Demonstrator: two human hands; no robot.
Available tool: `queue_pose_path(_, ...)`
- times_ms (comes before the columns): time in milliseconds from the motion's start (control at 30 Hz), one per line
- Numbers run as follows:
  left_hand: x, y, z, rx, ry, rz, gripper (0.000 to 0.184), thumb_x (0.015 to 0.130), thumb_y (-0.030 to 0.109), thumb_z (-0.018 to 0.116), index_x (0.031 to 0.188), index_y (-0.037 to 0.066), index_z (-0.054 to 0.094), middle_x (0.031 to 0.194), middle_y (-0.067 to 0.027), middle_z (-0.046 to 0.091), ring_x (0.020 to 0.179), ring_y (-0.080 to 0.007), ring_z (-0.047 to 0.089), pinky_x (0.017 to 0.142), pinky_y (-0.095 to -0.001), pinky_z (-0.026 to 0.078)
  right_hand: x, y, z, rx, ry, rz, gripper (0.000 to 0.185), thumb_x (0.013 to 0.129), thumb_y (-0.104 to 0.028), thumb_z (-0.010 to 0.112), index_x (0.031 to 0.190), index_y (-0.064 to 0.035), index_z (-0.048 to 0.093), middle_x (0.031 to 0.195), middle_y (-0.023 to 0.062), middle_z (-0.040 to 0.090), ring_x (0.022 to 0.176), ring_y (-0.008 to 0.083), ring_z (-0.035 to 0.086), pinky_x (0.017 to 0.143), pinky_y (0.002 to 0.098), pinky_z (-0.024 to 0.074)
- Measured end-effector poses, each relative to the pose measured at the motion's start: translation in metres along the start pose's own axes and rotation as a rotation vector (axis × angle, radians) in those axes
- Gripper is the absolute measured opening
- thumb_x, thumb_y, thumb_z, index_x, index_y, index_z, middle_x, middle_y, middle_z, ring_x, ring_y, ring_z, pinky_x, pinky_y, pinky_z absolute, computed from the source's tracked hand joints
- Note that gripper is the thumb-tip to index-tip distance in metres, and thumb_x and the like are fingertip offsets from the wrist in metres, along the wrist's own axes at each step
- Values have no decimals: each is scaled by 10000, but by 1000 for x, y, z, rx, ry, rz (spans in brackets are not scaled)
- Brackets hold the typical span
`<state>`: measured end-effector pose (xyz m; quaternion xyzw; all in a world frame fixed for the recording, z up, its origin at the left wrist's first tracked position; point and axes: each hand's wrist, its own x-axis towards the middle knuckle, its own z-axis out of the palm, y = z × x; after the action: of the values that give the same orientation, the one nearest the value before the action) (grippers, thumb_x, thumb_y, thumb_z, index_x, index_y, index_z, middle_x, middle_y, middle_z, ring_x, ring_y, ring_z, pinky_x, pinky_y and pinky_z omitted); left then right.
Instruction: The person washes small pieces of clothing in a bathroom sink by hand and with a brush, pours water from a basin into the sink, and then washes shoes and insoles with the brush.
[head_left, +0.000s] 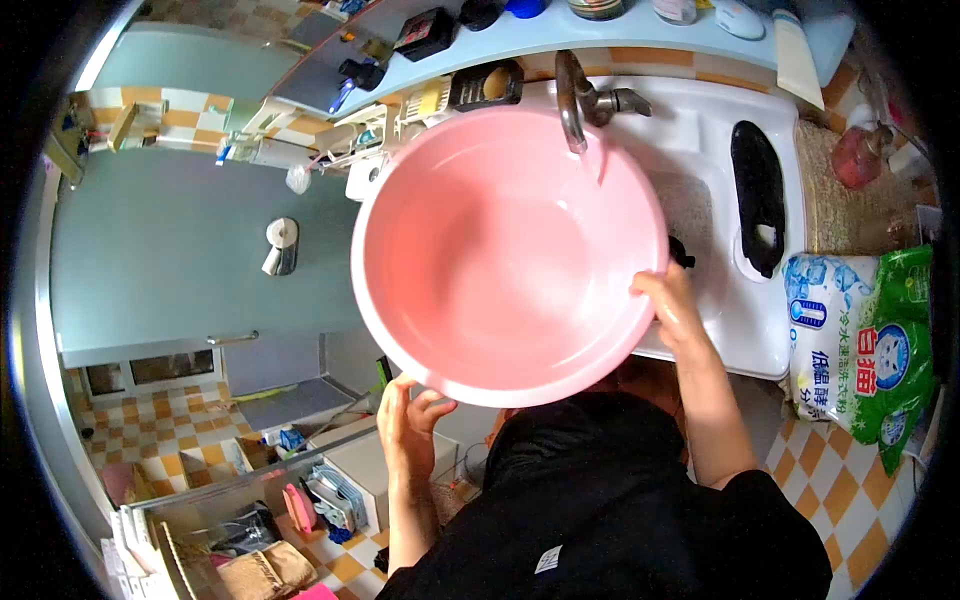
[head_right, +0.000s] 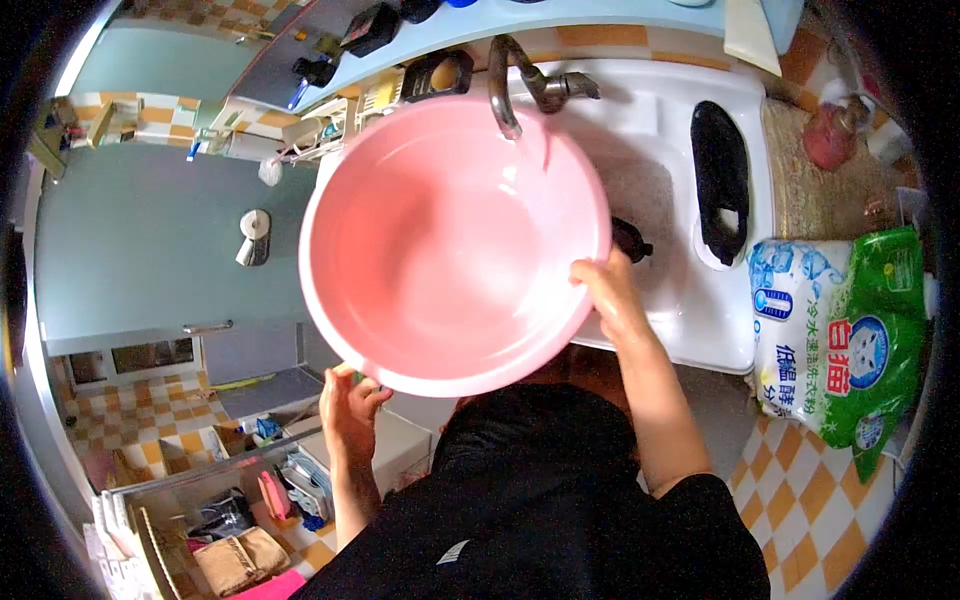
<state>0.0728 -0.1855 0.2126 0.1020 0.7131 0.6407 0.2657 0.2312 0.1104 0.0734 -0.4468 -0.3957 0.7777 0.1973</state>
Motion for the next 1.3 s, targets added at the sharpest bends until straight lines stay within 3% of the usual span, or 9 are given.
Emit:
queue_pose_path(167, 23, -26, 14, -50, -75, -471, 608, 1011, 490, 513, 1368, 0, 484, 1187, -140, 644, 909, -227, 709, 725, -329, 619, -5, -29, -36, -179, -9, -203, 529, 720, -94, 581, 1217, 86, 601, 1026, 150, 676, 903, 206, 645, 830, 305, 512)
queue_pose_path(300, 46, -58, 36, -67, -112, -780, 595, 965, 476, 611, 1291, -15, 528, 1056, -118, 678, 785, -182, 701, 414, -227, 496, -25, -53, -60, -290, 9, -293, 502, 757, -111, 571, 1219, 83, 597, 1041, 148, 678, 919, 198, 648, 836, 304, 512)
queue_pose_path(467, 49, -86, 51, -205, -379, -841, 437, 955, 357, 618, 1199, 1, 548, 986, -91, 663, 634, -161, 621, 411, -256, 456, -43, -83, -79, -397, 88, -299, 495, 802, -128, 562, 1251, 78, 588, 1055, 136, 689, 912, 199, 657, 821, 304, 518)
queue_pose_path(567, 46, -80, 53, -148, -267, -778, 460, 955, 369, 588, 1231, 4, 536, 1024, -104, 661, 695, -180, 649, 449, -264, 495, -20, -70, -77, -347, 3, -371, 480, 806, -148, 577, 1230, 73, 608, 1052, 132, 690, 928, 196, 649, 826, 313, 509)
queue_pose_path(633, 42, -73, 38, -53, -111, -689, 679, 943, 492, 558, 1403, 11, 424, 1345, -215, 528, 1151, -298, 601, 980, -470, 520, 9, -48, -71, -435, -38, -331, 468, 804, -163, 592, 1212, 65, 625, 1055, 130, 689, 941, 195, 641, 835, 318, 500)
queue_pose_path(700, 30, -45, 25, -79, -20, -419, 849, 942, 620, 507, 1518, 29, 304, 1528, -222, 363, 1306, -345, 502, 1117, -530, 383, 13, -25, -45, -276, -64, -233, 452, 807, -182, 609, 1187, 61, 645, 1041, 123, 688, 958, 187, 628, 847, 325, 487)
queue_pose_path(833, 18, 26, 6, -260, -229, 63, 900, 969, 712, 312, 1597, 96, 123, 1610, -201, 260, 1317, -338, 523, 1048, -502, 464, 13, 26, -31, 156, -110, 127, 310, 799, -154, 674, 1061, 12, 665, 996, 86, 674, 964, 196, 636, 884, 312, 500)
queue_pose_path(967, 23, 48, 31, -454, -585, 262, 938, 915, 574, 620, 1592, 87, 189, 1657, -148, 142, 1437, -352, 375, 1074, -488, 458, 16, 48, -15, 301, -268, 368, 342, 820, -187, 687, 1121, -26, 655, 1018, 82, 668, 987, 190, 635, 894, 337, 518)
queue_pose_path(1300, -16, 44, 89, -54, -657, 801, 844, 889, 387, 742, 1521, 1, 338, 1599, -273, 185, 1490, -395, 220, 1198, -451, 229, -1, 60, 33, 211, -258, 240, 379, 848, -210, 662, 1176, -22, 630, 1084, 108, 655, 1016, 217, 634, 873, 353, 531)
